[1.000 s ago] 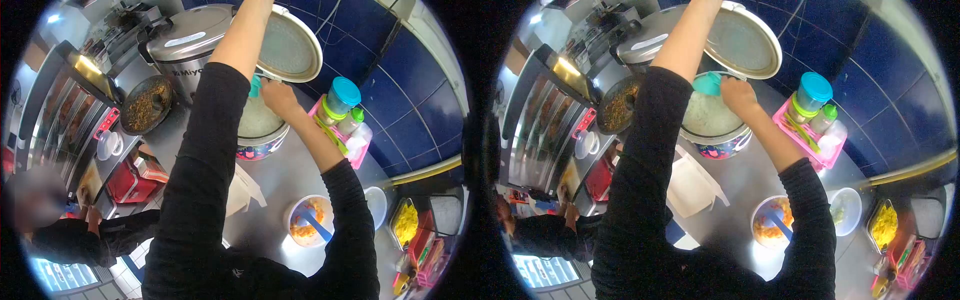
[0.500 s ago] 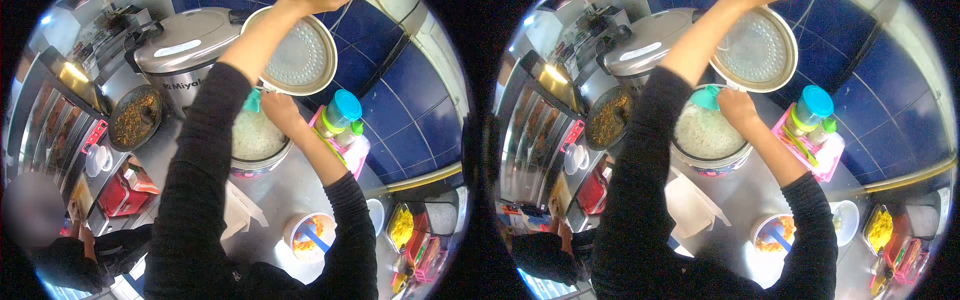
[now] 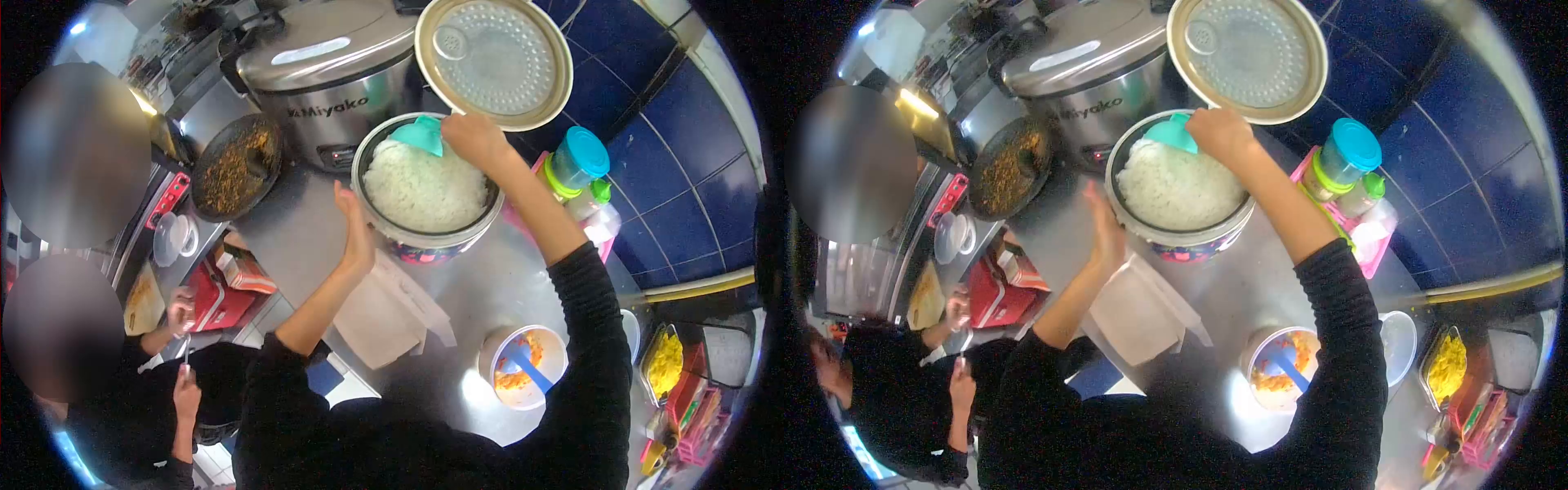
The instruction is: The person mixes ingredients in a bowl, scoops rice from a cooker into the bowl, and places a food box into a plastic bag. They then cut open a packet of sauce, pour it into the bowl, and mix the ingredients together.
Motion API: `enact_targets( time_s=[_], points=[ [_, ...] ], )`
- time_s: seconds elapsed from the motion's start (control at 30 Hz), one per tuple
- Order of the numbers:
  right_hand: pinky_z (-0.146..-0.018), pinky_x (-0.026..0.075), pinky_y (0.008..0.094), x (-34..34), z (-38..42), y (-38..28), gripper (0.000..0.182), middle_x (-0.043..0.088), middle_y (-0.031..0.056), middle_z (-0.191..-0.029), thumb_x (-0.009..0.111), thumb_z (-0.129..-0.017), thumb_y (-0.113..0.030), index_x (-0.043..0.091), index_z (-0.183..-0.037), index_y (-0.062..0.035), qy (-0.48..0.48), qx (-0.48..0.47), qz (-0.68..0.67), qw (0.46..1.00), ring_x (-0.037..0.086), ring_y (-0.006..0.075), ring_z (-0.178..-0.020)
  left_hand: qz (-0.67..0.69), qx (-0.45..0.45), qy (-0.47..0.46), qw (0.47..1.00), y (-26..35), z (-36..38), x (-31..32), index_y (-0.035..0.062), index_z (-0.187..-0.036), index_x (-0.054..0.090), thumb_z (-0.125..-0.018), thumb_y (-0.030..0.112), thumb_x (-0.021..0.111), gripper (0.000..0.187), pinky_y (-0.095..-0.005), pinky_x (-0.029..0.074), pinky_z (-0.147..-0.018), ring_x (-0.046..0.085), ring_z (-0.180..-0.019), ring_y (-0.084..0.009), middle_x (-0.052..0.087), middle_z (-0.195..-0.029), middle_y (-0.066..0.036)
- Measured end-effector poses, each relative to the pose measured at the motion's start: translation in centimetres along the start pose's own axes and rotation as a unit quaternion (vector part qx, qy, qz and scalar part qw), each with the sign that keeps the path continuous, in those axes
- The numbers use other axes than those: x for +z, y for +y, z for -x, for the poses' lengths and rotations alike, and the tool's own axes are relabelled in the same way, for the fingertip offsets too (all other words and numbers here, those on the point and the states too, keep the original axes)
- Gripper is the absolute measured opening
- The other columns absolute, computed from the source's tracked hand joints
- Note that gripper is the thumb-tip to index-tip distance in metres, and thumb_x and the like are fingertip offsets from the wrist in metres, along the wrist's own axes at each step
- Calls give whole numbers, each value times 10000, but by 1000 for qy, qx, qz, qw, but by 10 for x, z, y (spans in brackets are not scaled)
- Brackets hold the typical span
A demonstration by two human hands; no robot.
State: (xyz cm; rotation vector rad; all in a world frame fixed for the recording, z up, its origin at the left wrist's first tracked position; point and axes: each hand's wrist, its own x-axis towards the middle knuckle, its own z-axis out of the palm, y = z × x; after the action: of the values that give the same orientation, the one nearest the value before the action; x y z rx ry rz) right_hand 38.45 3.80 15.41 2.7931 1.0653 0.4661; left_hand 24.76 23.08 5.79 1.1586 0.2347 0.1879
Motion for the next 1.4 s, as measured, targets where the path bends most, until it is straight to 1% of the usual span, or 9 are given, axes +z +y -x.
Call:
enact_targets(
  time_s=[0.17,0.27,0.67,0.77,0.9,0.97,1.07,1.23,1.4],
  points=[
    [-650,549,391,-18,7,-13,124,650,182,-870,568,-749,-53,664,-806,1,-66,-33,-18,997,666,322,-794,28,20,-30,999,-10,-19,-8,82,-1427,-103,-795,785,251,1010,-376,117,-1113,114,-1369,-275,63,-1473,-155],
    [-671,543,410,-24,15,-17,144,637,226,-907,583,-765,-71,651,-843,30,-141,-8,-39,989,656,350,-824,-48,22,70,996,5,-14,17,0,-1403,-113,-790,792,243,1063,-377,135,-1104,137,-1359,-300,77,-1442,-248],
    [-746,510,454,-20,46,-42,318,616,282,-958,627,-818,-229,629,-925,70,-179,-16,-184,966,628,402,-875,-210,-25,127,969,17,-28,24,42,-1445,0,-749,828,241,1076,-426,161,-1095,167,-1361,-388,123,-1453,-301],
    [-760,505,451,-18,39,-39,332,615,288,-964,629,-816,-239,630,-929,72,-188,-24,-160,969,624,408,-885,-350,-168,184,903,27,-57,31,44,-1448,17,-751,827,227,1069,-460,155,-1094,163,-1359,-407,145,-1450,-299],
    [-770,512,434,-30,40,-47,289,637,241,-966,620,-815,-249,653,-941,9,-167,24,-109,980,634,386,-888,-55,159,17,986,158,64,67,46,-1345,192,-888,609,384,750,-501,193,-1080,281,-1315,-363,303,-1389,-255],
    [-759,525,413,-30,40,-53,222,655,195,-972,595,-792,-181,673,-931,-27,-151,19,-56,987,651,345,-885,23,212,-79,974,193,140,64,38,-1274,222,-917,440,478,596,-500,246,-1059,337,-1274,-317,348,-1353,-235],
    [-752,529,402,-19,37,-59,215,667,156,-964,576,-745,-127,690,-912,-54,-119,28,9,992,660,308,-886,-24,215,-56,975,181,185,55,43,-1320,224,-927,379,463,570,-544,252,-1060,331,-1297,-358,357,-1371,-259],
    [-757,533,401,-43,45,-65,262,663,160,-972,607,-730,-200,685,-923,-41,-117,16,-19,993,658,313,-886,-48,-135,56,988,145,93,34,13,-1437,-45,-893,386,500,855,-517,140,-1099,129,-1367,-409,53,-1452,-337],
    [-770,529,419,-30,44,-60,307,655,182,-973,626,-730,-245,678,-937,-24,-120,25,-36,992,651,328,-897,-53,-312,-83,945,98,-5,22,-24,-1405,197,-928,524,293,733,-532,57,-1099,125,-1373,-390,144,-1462,-293]
  ],
)
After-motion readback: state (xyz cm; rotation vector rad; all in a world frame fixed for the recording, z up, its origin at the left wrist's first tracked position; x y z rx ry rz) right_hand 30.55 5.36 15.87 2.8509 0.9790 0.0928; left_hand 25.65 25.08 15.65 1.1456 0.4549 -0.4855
